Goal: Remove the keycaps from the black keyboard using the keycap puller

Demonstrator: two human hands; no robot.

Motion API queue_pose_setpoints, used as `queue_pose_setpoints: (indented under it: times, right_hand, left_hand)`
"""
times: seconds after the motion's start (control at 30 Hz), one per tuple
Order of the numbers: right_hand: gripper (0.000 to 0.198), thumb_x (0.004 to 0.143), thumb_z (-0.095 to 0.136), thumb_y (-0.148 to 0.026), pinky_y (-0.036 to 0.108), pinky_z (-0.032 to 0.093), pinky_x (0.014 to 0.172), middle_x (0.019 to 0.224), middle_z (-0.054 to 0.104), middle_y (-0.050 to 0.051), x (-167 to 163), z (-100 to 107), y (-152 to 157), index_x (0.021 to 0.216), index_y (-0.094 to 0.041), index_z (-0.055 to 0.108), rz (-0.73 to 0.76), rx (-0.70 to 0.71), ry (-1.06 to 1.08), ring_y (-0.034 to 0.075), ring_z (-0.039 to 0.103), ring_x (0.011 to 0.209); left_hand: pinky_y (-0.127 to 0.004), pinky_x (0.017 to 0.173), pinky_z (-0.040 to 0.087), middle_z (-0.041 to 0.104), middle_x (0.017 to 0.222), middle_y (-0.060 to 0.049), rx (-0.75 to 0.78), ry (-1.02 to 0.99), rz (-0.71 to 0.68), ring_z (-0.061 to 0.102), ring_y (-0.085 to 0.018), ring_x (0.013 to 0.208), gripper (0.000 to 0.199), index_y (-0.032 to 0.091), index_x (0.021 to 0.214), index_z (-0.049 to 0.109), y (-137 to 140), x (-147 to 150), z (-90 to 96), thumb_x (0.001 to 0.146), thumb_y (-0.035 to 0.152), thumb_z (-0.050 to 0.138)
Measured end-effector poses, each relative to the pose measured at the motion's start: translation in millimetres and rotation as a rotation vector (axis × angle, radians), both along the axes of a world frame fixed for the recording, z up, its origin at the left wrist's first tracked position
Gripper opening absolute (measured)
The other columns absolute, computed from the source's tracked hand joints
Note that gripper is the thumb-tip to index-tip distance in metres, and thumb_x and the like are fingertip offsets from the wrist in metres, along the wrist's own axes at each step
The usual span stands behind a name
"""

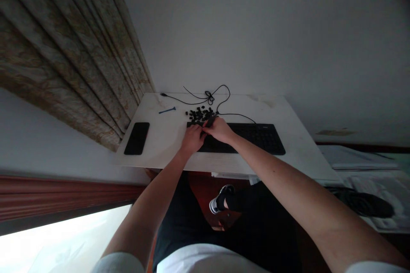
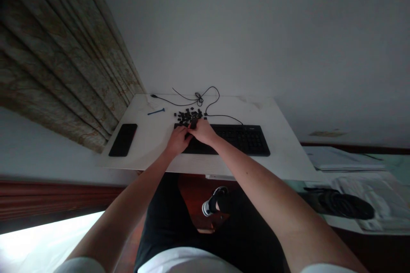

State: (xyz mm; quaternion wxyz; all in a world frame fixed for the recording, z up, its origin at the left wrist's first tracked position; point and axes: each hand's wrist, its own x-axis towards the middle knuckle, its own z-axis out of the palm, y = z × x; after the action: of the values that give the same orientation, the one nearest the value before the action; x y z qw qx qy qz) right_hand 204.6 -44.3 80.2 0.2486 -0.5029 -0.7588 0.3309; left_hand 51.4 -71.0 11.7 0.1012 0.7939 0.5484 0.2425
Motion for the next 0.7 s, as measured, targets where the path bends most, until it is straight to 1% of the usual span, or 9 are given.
queue_pose_setpoints:
  times: [0.13,0.23,0.33,0.57,0.7]
  right_hand:
    - [0.008,0.08,0.068,-0.017,0.026,0.049,0.068,0.074,0.073,0.005,-1.3,0.1,0.3,0.075,-0.018,0.074,-0.017,0.024,-0.049,0.019,0.069,0.073]
    - [0.009,0.08,0.067,-0.016,0.027,0.051,0.07,0.074,0.073,0.005,-1.1,-1.1,0.9,0.074,-0.018,0.074,-0.016,0.018,-0.039,0.02,0.069,0.074]
    - [0.01,0.079,0.067,-0.013,0.027,0.052,0.072,0.074,0.074,0.005,-0.9,-2.7,1.8,0.073,-0.018,0.074,-0.018,0.02,-0.032,0.02,0.07,0.076]
    - [0.01,0.079,0.068,-0.015,0.028,0.052,0.072,0.071,0.073,0.007,-2.4,-5.2,2.2,0.071,-0.017,0.072,-0.036,0.041,-0.064,0.022,0.07,0.079]
    - [0.012,0.08,0.067,-0.014,0.028,0.051,0.071,0.07,0.072,0.007,-3.7,-4.0,1.3,0.07,-0.017,0.072,-0.041,0.066,-0.071,0.021,0.069,0.076]
  left_hand:
    - [-0.043,0.093,0.046,0.066,0.106,-0.012,-0.001,0.068,-0.007,0.058,-0.029,0.107,0.019,0.015,0.109,0.065,-0.9,1.2,0.8,0.094,0.025,0.06]
    - [-0.044,0.096,0.044,0.065,0.115,-0.014,-0.001,0.111,-0.023,0.056,-0.03,0.112,0.028,0.014,0.122,0.06,-1.7,2.7,0.4,0.096,0.025,0.055]
    - [-0.044,0.097,0.042,0.064,0.12,-0.015,-0.005,0.139,-0.029,0.054,-0.03,0.115,0.034,0.015,0.131,0.056,-2.2,4.0,0.2,0.099,0.024,0.05]
    - [-0.045,0.097,0.04,0.064,0.119,-0.016,0.002,0.143,-0.029,0.054,-0.031,0.114,0.042,0.015,0.141,0.048,-2.3,5.8,-0.4,0.1,0.024,0.045]
    - [-0.045,0.097,0.04,0.063,0.119,-0.017,0.011,0.144,-0.035,0.054,-0.031,0.113,0.041,0.014,0.14,0.049,-2.1,6.3,-1.4,0.101,0.024,0.044]
